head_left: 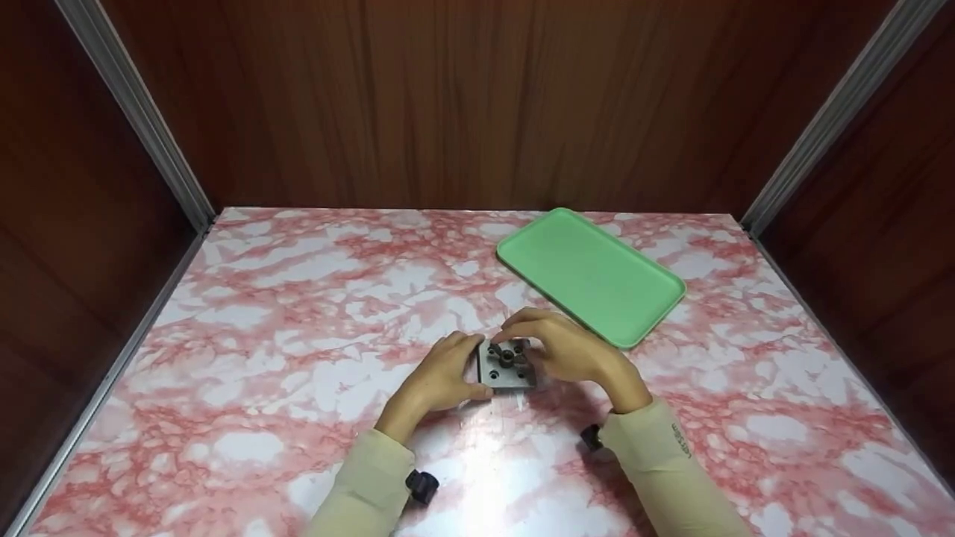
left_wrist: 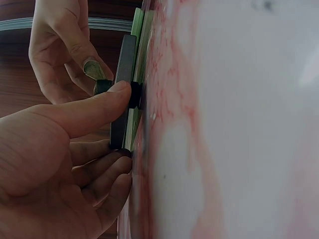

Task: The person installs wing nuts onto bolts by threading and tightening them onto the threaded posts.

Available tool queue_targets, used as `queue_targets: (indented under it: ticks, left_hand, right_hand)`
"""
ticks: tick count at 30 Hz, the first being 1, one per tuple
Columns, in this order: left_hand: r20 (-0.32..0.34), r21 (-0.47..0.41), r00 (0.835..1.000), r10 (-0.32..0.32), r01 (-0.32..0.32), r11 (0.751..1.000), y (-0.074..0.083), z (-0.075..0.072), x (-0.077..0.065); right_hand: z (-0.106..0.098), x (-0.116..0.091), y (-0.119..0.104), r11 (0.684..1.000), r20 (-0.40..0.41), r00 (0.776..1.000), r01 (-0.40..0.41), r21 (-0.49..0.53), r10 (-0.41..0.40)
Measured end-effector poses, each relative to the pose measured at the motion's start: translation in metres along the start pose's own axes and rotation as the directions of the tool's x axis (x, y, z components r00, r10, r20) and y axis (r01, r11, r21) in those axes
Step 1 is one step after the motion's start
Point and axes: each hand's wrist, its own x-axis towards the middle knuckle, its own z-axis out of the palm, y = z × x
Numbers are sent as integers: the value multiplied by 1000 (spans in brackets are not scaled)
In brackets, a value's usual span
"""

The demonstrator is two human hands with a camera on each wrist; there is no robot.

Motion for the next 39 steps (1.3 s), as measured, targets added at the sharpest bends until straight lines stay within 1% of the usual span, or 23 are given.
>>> queue_targets:
  ticks: [8,15,24,32,39]
  left_hand:
    - [-7,-10,1000,7,-7,1000,0,0,0]
    - [-16,-3,1000,23,-23,1000,-1,1,0]
    - [-7,-16,1000,5,-5,1000,-1,0,-1]
    - [2,-7,1000,-8,8,1000,0,0,-1]
    - [-7,-5,1000,-2,2,1000,0,0,0]
  right_hand:
    - [0,-1,1,1000,-14,1000,-14,2,14]
    - [-1,-2,2,998,-11,998,-53,21,54]
    - [0,-1,5,996,-7,996,-84,32,84]
    - [1,-2,4,995,-36,995,-95,17,96]
    - [2,-1,3,988,-36,988,-151,9,151]
